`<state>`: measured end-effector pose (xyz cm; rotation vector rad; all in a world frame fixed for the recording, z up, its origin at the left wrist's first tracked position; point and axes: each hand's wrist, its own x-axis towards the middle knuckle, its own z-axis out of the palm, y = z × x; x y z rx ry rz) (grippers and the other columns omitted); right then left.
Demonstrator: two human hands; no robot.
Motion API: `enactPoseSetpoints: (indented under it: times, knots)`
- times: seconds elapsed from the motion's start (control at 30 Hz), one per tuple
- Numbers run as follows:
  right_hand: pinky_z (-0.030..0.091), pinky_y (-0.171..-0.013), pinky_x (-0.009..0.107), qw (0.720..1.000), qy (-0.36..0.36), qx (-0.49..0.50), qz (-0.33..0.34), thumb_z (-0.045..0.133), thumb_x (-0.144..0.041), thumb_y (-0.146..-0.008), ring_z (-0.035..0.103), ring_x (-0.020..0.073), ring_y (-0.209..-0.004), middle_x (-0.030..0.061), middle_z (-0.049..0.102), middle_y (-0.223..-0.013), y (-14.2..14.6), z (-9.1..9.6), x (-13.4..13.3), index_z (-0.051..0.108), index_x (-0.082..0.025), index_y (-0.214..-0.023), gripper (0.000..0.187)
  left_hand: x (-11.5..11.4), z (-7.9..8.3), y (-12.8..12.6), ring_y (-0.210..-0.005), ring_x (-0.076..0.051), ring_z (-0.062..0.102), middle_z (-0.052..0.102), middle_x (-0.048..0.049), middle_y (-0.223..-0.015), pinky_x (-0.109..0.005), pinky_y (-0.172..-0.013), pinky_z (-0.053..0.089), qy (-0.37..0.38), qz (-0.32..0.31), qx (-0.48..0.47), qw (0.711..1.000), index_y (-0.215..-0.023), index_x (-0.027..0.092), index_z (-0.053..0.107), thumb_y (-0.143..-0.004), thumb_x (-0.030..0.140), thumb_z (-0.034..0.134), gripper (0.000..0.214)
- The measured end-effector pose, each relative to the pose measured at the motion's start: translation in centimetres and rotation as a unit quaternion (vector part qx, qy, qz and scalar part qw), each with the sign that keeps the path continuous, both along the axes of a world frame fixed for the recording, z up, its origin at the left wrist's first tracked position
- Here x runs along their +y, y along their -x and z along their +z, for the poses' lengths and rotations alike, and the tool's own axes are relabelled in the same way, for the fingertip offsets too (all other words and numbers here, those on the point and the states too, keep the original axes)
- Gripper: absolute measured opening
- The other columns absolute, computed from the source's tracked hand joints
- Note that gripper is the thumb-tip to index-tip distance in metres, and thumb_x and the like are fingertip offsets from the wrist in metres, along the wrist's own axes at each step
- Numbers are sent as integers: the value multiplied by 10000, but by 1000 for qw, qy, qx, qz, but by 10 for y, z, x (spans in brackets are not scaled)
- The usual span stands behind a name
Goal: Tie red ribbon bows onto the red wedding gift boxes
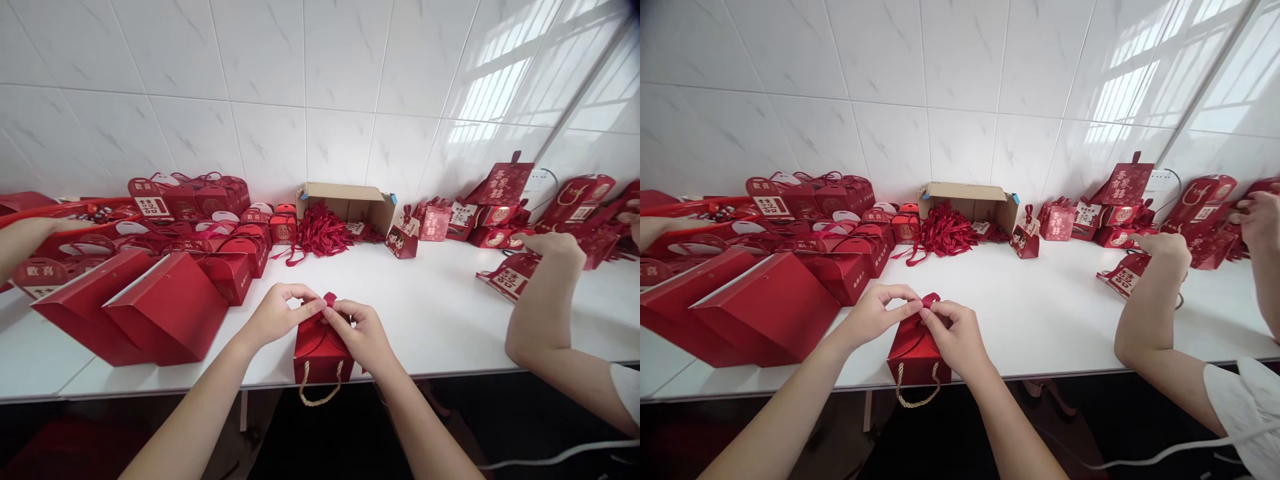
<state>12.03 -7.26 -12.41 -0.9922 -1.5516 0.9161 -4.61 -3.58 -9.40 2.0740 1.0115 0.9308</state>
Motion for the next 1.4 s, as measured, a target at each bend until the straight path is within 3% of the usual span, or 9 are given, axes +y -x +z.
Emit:
enactPoseSetpoints:
  times: [0.07,0.17,0.3,0.47,0.63,0.9,1.07,1.23,1.4]
  knots:
    - [444,-640,257,1000,6,12,-11,540,-368,-840,587,154,-663,33,666,-690,2,-1,-1,640,-167,-681,275,-7,-8,1,-786,-182,647,717,-40,-816,-276,-759,498,-9,25,-43,999,-759,197,717,-805,350,613,190]
    - [460,-647,266,996,38,64,-41,571,-367,-823,620,162,-658,20,679,-673,5,-4,-1,568,-185,-850,183,-14,-19,-2,-820,-195,660,723,-50,-838,-288,-784,510,-17,68,-97,993,-775,193,713,-809,336,612,178]
    - [434,-583,246,994,40,83,-58,595,-351,-814,609,151,-608,-13,680,-658,7,-8,-1,412,-223,-970,272,-21,-25,-6,-820,-176,647,705,-42,-826,-279,-787,508,-13,80,-117,990,-807,177,663,-835,311,577,162]
    - [425,-564,241,997,-9,14,-77,568,-324,-836,557,127,-566,-4,669,-679,6,-8,-1,582,-201,-906,142,-23,-25,-9,-765,-150,623,664,-18,-776,-260,-768,502,-30,70,-101,992,-762,174,612,-761,247,651,83]
    - [495,-751,313,989,-61,-61,-123,561,-251,-846,631,188,-809,41,724,-880,2,-8,-4,714,-238,-950,186,-23,-30,-13,-750,-156,637,675,-13,-744,-275,-764,511,-48,100,-103,988,-707,182,615,-769,186,593,66]
    - [515,-738,365,959,-144,-196,-143,535,-160,-845,593,235,-823,84,693,-859,0,-11,-10,717,-238,-1041,279,-22,-33,-19,-742,-167,661,691,-13,-728,-281,-748,531,-56,128,-115,984,-695,184,629,-763,210,610,76]
    - [506,-772,359,959,-133,-176,-179,502,-175,-859,574,218,-838,115,587,-884,3,-9,-11,741,-181,-866,239,-23,-32,-18,-734,-152,649,683,-2,-736,-260,-731,527,-61,139,-108,983,-712,189,628,-778,204,604,72]
    - [385,-993,411,991,20,-101,-83,577,-213,-812,519,248,-1131,116,558,-1154,-9,-2,1,702,-181,-750,143,-23,-31,-18,-769,-142,634,669,5,-751,-233,-722,512,-50,117,-110,986,-728,193,618,-801,208,591,79]
    - [306,-1047,412,992,115,-28,50,567,-325,-831,368,251,-1310,108,488,-1324,-21,-1,7,689,-182,-732,212,-23,-33,-19,-760,-133,618,642,7,-747,-242,-746,497,-42,97,-104,989,-728,183,589,-812,206,582,87]
